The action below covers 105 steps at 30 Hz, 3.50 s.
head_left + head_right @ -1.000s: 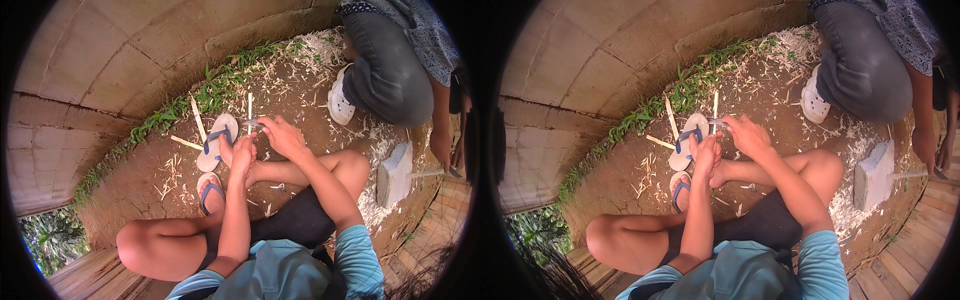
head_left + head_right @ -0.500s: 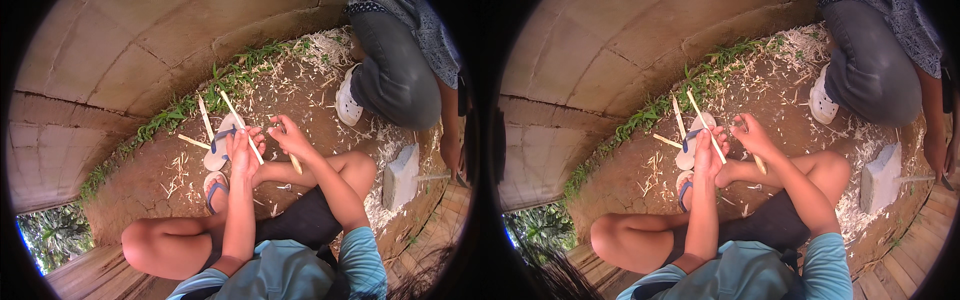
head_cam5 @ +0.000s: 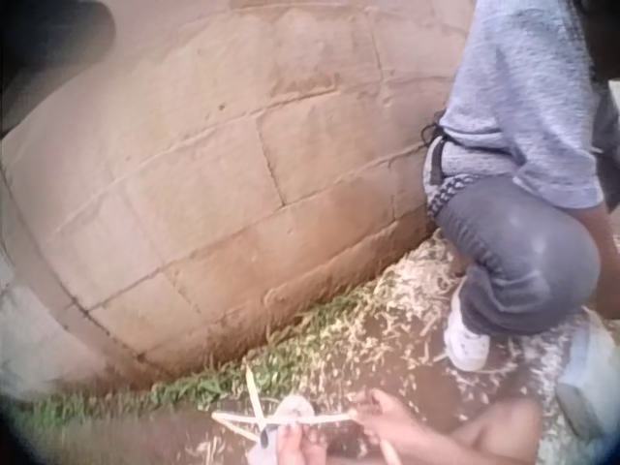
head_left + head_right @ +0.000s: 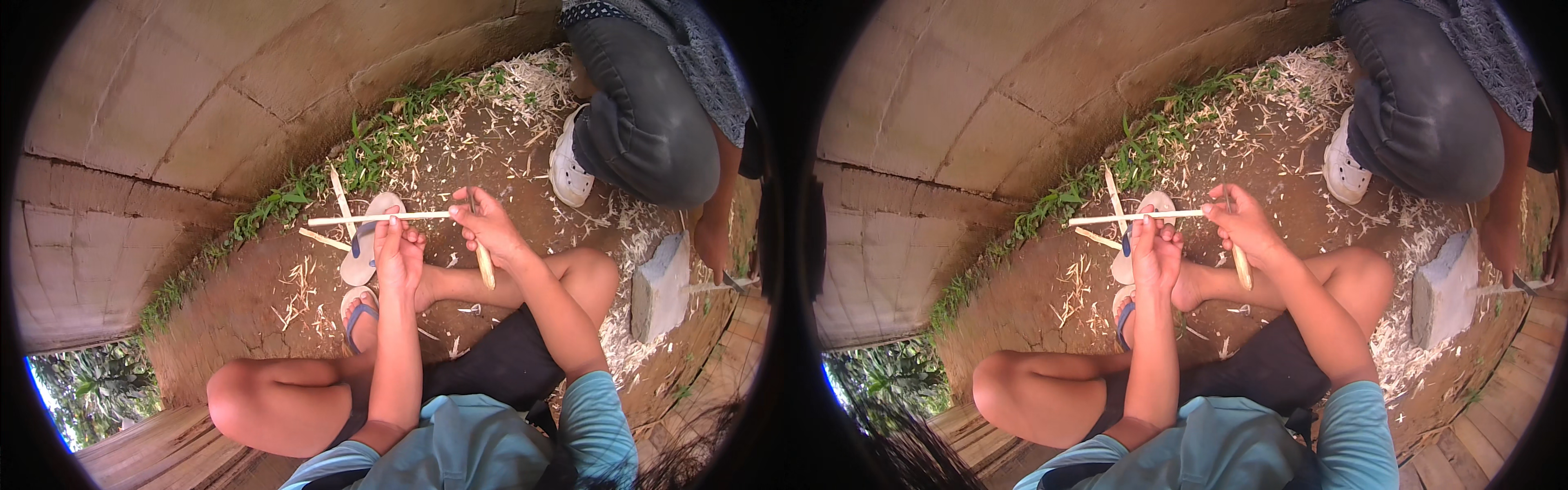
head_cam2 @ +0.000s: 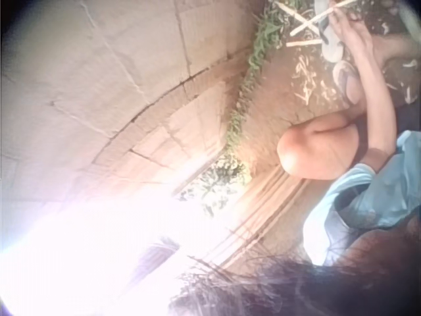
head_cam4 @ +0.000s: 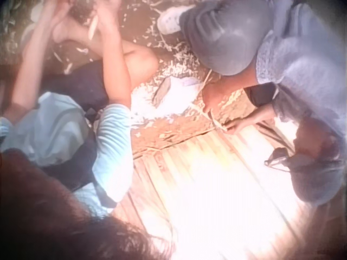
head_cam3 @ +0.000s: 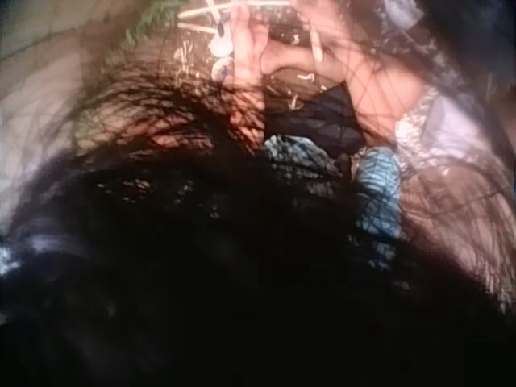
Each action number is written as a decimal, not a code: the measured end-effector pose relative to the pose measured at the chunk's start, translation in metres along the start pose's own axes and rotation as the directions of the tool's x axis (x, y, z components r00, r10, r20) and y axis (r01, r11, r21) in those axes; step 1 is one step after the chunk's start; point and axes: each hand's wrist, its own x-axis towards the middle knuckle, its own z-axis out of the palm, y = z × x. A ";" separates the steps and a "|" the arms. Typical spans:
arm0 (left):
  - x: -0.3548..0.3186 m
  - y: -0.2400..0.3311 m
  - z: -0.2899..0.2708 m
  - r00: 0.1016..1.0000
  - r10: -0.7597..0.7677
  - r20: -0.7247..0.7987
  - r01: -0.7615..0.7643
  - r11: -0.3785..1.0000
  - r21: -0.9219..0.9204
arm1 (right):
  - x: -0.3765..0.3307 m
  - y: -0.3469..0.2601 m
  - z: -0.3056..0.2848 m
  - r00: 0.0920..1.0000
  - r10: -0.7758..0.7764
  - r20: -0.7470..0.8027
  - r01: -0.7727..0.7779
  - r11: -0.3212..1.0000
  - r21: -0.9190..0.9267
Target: The person sits on the ground and uses a knife to shave thin strips from a small wooden stick. Another person nearby also shaves wood. The camera wearer repeatedly holds the stick and shaves it, creating wood shavings on the ground.
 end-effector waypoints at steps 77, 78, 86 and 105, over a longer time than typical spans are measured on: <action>-0.012 0.008 0.030 0.961 -0.020 -0.278 0.212 0.698 0.684 | 0.001 0.026 0.010 0.765 -0.536 0.357 0.551 0.257 -0.794; -0.012 0.007 0.029 0.966 0.018 -0.256 0.182 0.655 0.734 | 0.001 0.026 0.009 0.764 -0.539 0.355 0.550 0.256 -0.795; -0.011 0.005 0.025 0.981 0.045 -0.191 0.129 0.587 0.799 | 0.011 0.029 0.005 0.775 -0.522 0.357 0.535 0.242 -0.809; -0.009 0.004 0.016 0.923 0.173 -0.342 0.176 0.601 0.779 | 0.033 0.040 0.008 0.801 -0.594 0.071 0.467 0.546 -0.695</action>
